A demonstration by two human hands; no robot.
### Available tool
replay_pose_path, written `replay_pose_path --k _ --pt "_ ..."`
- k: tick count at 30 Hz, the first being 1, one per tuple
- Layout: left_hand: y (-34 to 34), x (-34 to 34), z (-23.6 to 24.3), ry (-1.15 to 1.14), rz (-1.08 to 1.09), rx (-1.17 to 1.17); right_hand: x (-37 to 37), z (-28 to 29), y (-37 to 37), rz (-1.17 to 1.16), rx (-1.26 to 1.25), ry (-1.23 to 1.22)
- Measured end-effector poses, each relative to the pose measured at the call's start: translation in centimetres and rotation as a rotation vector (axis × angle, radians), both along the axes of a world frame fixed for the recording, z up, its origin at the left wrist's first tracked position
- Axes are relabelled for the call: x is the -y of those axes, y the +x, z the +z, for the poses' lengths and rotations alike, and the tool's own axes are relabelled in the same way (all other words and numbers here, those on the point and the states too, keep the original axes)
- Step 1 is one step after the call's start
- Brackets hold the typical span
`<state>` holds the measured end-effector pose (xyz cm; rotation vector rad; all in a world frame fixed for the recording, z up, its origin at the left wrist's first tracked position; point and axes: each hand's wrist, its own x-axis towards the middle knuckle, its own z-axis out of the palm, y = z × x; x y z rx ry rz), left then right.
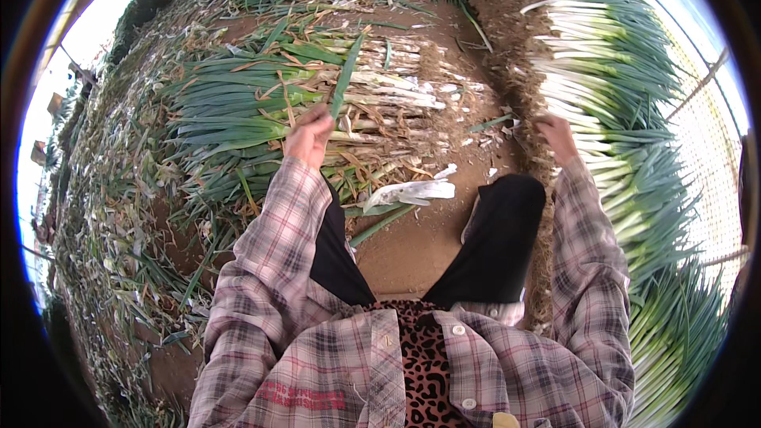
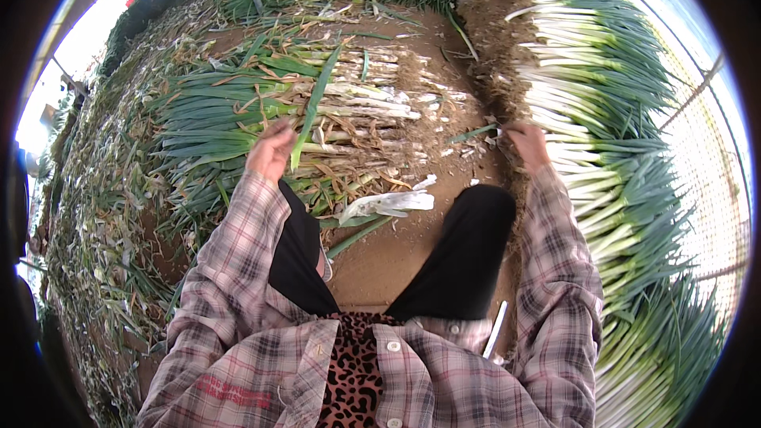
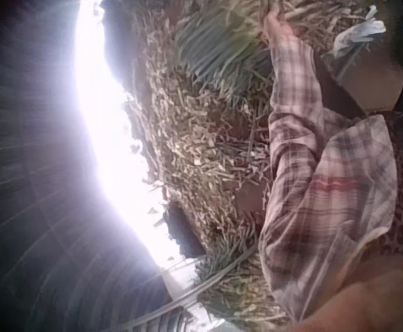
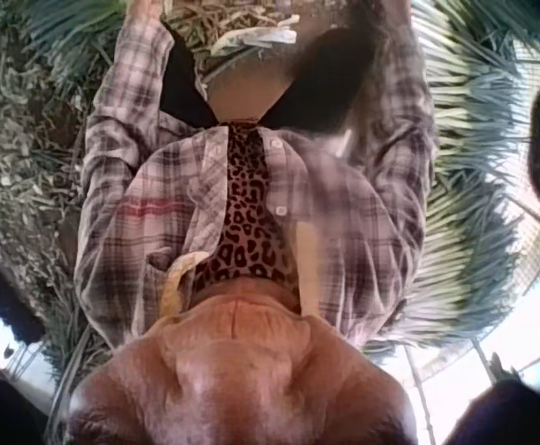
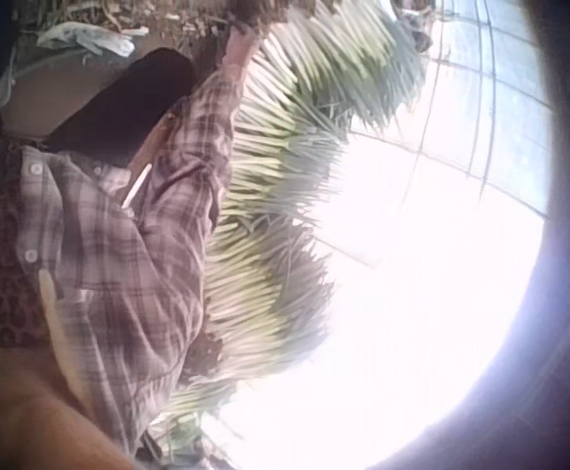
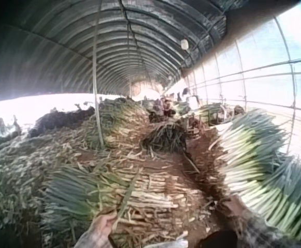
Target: The person sits on the ground in a greenhouse and repeatedly peels the outer layers off harvested green onions by hand. They place the cleaned onions into a pile to their right.
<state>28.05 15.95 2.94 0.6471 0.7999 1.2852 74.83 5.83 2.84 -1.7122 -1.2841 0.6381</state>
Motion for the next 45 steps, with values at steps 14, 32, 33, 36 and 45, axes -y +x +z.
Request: replay_pose_path --k 14,32,33,36,45 --pt "-9.9 -4.0 -6.2 -0.294 0.604 0.121 -16.8 -17.0 -31.9 0.425 0.800 -0.096" --pt "-10.5 -5.0 -6.2 -0.320 0.557 0.391 -11.2 -3.1 -32.8 0.412 0.579 0.322" --pt "-10.8 -5.0 -6.0 -0.246 0.523 0.518 -10.2 -2.6 -32.8 0.399 0.577 0.344" --pt "-10.7 -4.6 -5.6 -0.009 0.581 0.452 -7.1 -0.6 -32.6 0.364 0.630 0.340" --pt "-10.2 -1.3 -4.0 -0.396 0.355 0.445 -0.3 4.3 -30.5 0.306 0.792 0.394"
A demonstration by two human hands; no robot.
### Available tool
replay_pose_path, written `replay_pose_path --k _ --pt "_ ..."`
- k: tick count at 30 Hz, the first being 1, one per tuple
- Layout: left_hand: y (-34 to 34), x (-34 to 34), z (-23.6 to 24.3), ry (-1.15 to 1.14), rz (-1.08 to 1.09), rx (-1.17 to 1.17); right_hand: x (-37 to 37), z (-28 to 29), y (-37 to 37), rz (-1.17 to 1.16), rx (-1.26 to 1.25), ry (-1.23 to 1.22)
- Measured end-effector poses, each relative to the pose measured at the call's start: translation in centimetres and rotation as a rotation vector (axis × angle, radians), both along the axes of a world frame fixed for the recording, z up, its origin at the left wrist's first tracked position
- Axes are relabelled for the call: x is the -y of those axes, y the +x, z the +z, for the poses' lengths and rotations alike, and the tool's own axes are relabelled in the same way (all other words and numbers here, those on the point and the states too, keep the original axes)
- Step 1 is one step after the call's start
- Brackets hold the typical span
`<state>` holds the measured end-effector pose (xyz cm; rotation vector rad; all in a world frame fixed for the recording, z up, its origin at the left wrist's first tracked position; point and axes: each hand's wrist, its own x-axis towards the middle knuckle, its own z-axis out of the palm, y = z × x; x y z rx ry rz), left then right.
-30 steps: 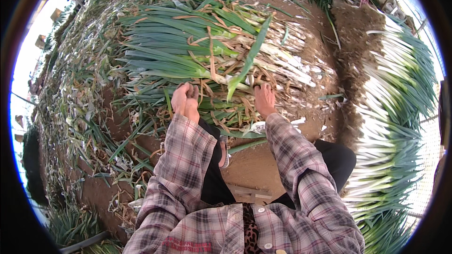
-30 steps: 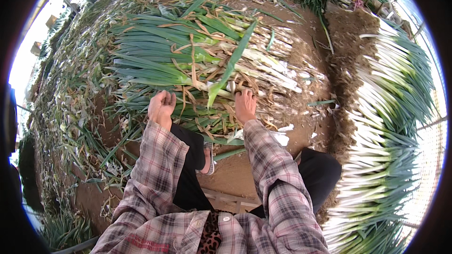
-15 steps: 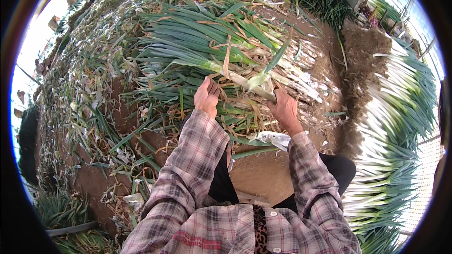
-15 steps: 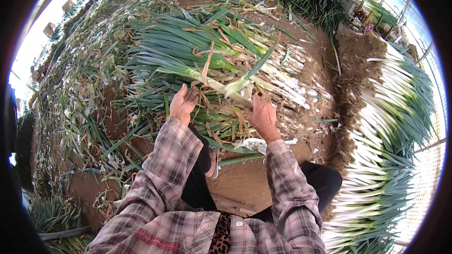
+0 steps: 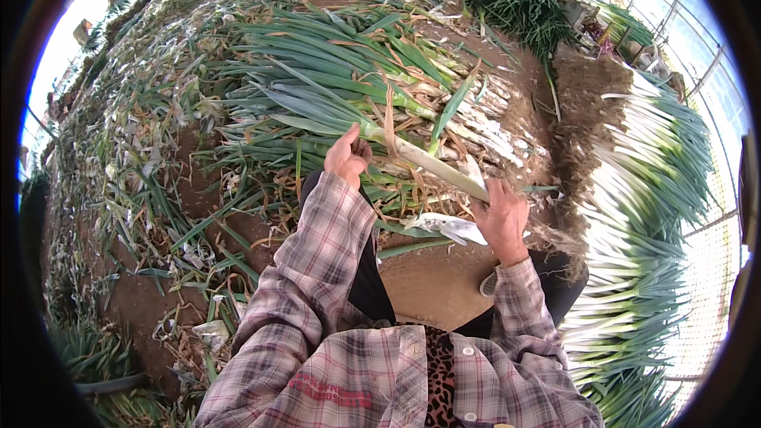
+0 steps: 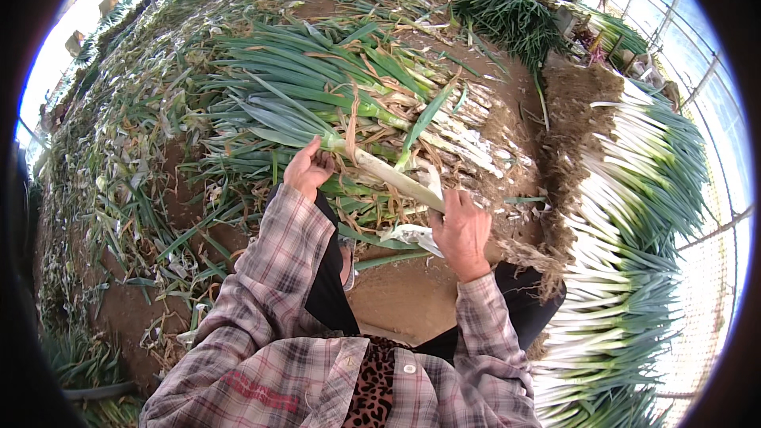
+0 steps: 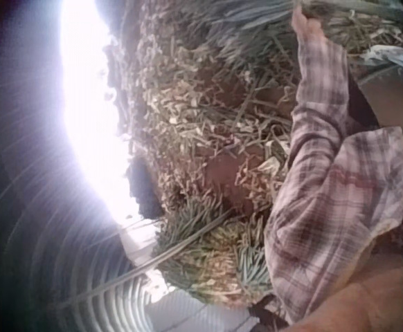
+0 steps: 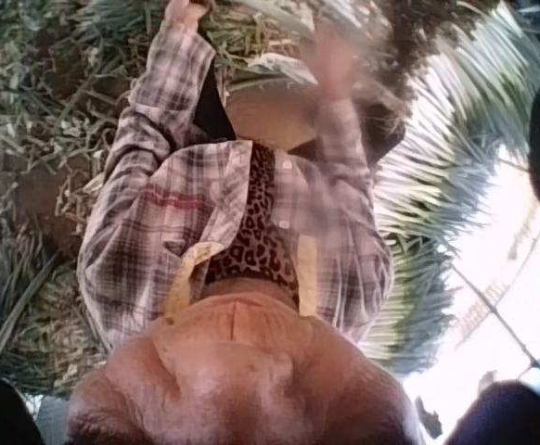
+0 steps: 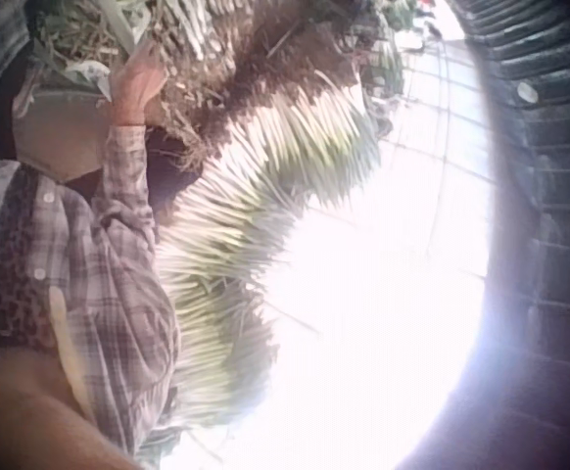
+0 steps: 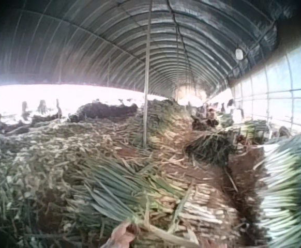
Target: The person sits on the ground in a greenhouse and repeatedly peels the outer layers off harvested green onions by hand. They place the cleaned onions into a pile to their right.
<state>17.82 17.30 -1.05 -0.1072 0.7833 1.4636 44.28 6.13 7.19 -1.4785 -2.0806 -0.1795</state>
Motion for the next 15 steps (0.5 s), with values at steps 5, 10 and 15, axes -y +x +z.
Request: replay_pose_path --k 5,10,15 --pt "3.3 2.1 1.2 -0.068 -0.145 0.234 3.0 4.1 1.7 -0.002 0.135 0.082" --pt "5.9 3.3 1.8 -0.184 -0.196 0.261 5.5 6.7 2.8 0.018 0.224 0.124" --pt "8.3 5.5 2.8 0.036 -0.287 0.330 7.5 9.2 4.8 -0.059 0.259 0.119"
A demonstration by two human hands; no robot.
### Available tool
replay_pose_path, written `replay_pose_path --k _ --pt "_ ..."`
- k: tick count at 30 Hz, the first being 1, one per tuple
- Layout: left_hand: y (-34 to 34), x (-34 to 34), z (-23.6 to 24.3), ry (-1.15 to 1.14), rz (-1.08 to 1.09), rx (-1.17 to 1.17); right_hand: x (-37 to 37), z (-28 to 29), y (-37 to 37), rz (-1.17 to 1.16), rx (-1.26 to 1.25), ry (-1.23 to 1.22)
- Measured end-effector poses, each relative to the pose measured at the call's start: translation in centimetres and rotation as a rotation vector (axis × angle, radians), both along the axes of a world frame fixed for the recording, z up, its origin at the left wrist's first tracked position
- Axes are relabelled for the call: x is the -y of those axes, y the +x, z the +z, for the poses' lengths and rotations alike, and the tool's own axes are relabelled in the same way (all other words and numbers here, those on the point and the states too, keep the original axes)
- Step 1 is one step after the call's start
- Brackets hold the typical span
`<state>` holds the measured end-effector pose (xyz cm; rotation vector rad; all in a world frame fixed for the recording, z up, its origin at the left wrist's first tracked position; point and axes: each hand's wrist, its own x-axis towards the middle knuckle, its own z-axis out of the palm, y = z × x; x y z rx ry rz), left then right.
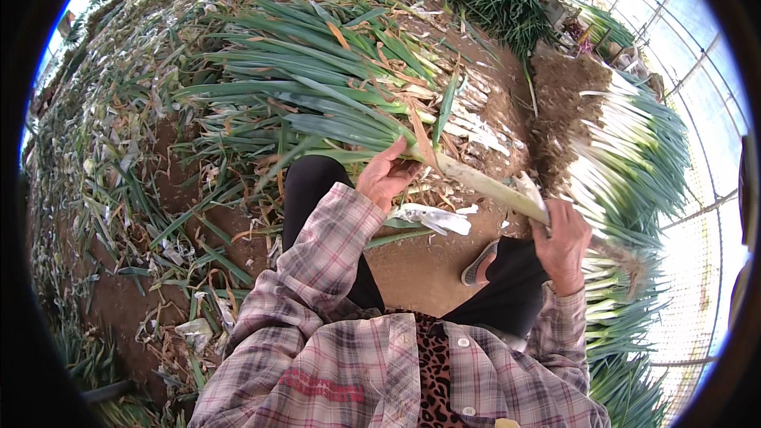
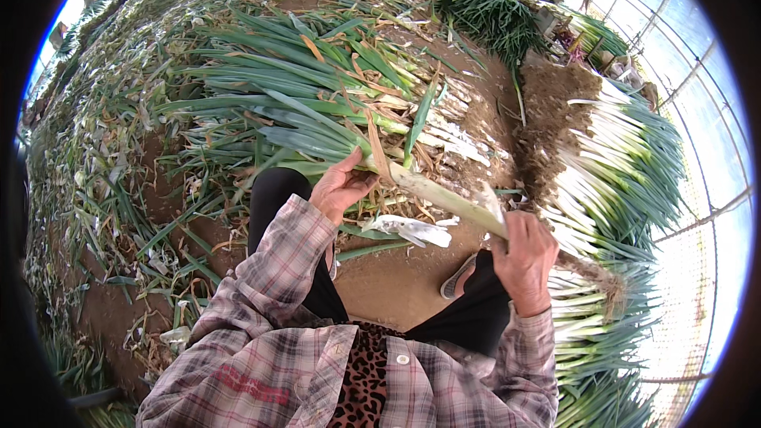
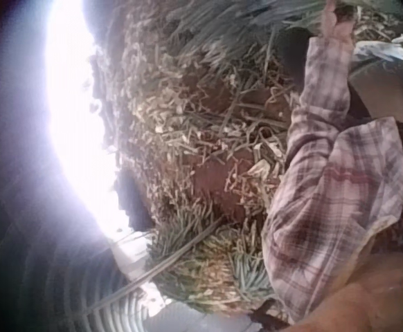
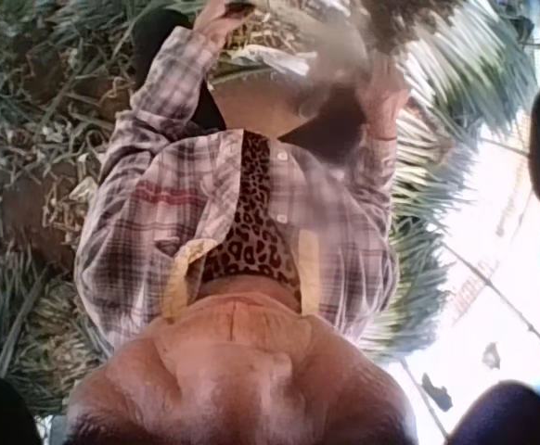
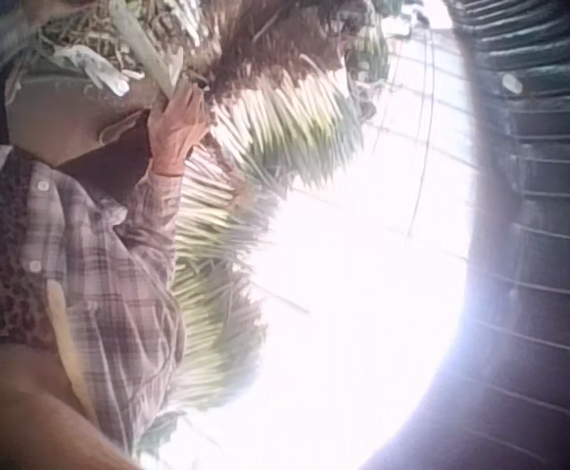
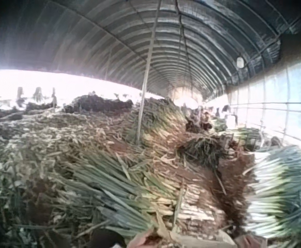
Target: The person sits on the ground in a greenhouse and repeatedly peels the outer layers off harvested green onions by hand. They place the cleaned onions into a pile to their right.
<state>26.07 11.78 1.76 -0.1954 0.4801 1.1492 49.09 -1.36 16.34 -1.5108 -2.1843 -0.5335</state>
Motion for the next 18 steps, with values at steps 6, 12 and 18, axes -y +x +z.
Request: replay_pose_path --k 6,12,18 --pt "1.7 1.7 1.6 0.129 0.034 0.058 -1.7 -0.3 3.6 -0.103 -0.175 -0.089" --pt "-1.2 2.2 1.1 0.196 0.135 -0.040 -6.3 -3.0 2.7 0.055 -0.216 -0.422" --pt "-4.3 5.2 -0.5 0.300 0.134 -0.148 -12.5 -6.3 -0.7 0.300 -0.659 -1.087"
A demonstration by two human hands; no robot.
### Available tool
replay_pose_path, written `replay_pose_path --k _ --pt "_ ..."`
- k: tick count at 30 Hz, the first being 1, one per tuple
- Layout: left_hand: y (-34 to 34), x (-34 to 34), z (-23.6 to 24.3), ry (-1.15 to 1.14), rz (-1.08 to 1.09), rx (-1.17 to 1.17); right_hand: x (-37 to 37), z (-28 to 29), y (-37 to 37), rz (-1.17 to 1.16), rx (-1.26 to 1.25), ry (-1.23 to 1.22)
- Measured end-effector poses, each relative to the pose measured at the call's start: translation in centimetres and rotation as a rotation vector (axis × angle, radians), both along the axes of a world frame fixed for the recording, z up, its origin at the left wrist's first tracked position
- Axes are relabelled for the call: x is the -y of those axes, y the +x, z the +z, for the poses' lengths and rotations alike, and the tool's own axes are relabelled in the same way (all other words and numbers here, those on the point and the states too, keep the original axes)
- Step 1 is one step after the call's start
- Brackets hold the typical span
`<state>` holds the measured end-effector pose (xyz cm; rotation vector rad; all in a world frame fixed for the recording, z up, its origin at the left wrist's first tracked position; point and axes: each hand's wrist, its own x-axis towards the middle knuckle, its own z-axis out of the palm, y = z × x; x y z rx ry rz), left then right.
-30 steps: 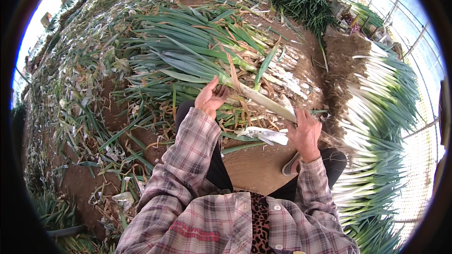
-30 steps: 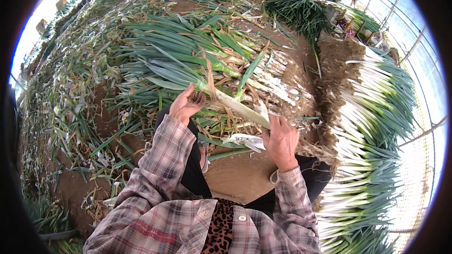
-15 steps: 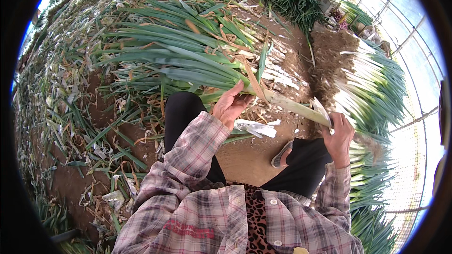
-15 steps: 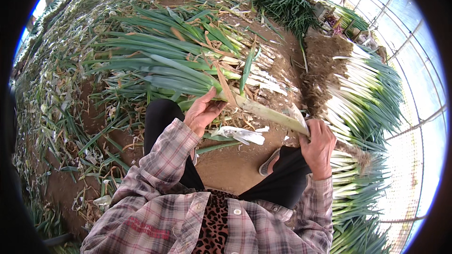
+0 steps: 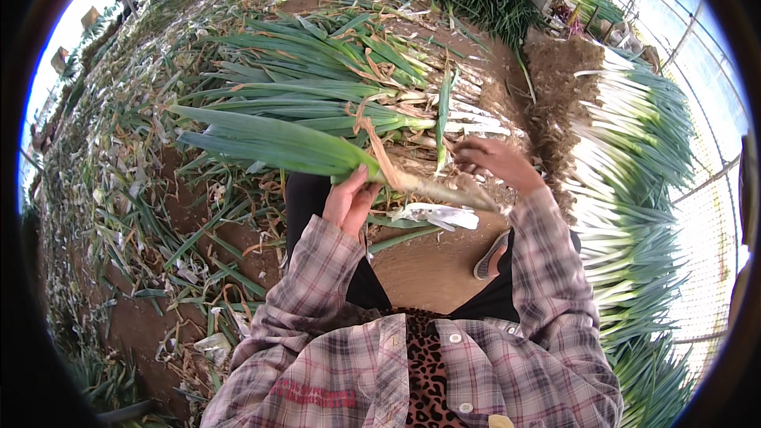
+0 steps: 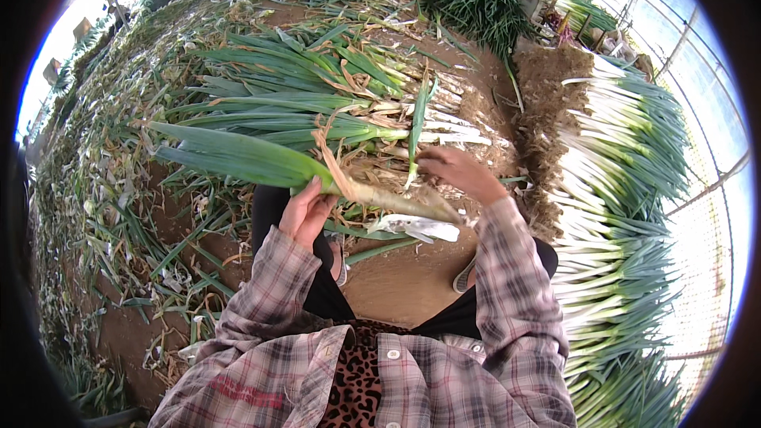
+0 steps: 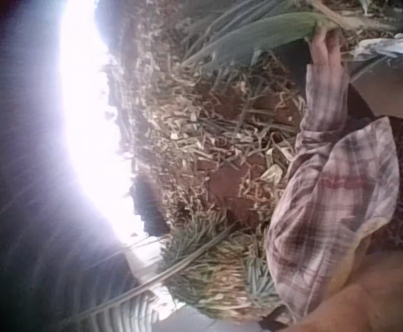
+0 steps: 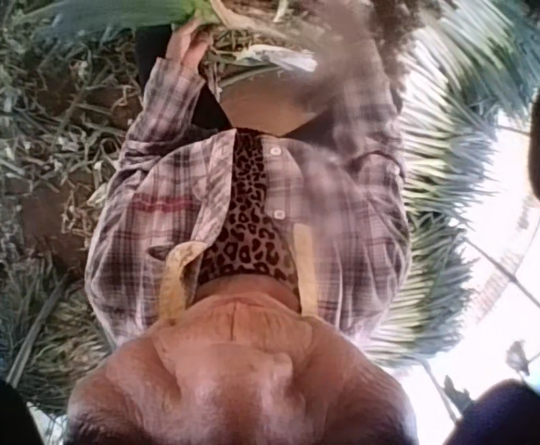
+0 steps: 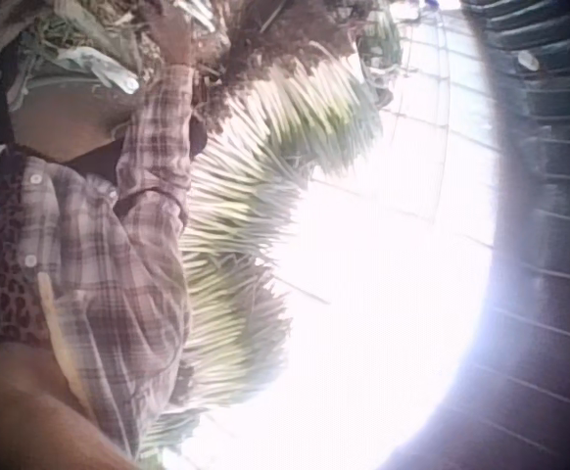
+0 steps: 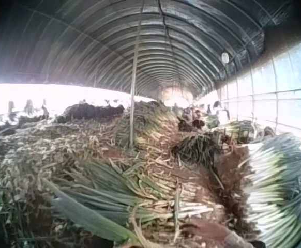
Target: The person sits on the ground in a greenhouse and repeatedly peels the outer layers off harvested green onions by hand. They place the cleaned onions into a pile to their right.
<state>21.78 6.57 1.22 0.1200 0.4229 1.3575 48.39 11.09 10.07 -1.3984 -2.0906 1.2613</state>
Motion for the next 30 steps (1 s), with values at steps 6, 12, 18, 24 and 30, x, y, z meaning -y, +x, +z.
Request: replay_pose_path --k 6,12,18,24,30 --pt "0.0 1.8 -2.8 0.098 -0.042 -0.107 -3.3 -7.6 -8.4 -0.011 -0.271 -0.546" --pt "-1.8 1.8 2.0 0.163 0.103 -0.128 -7.1 -3.3 -17.3 0.354 -0.429 0.555" --pt "-4.5 0.1 6.6 0.333 0.217 -0.098 -4.6 10.9 -21.8 0.361 -0.782 0.753" --pt "-5.1 -0.6 4.6 0.202 0.197 -0.122 -7.0 7.9 -18.0 0.270 -0.549 0.256" --pt "-5.3 -2.4 2.3 0.100 0.170 -0.042 -0.5 0.4 -16.5 0.150 -0.611 0.015"
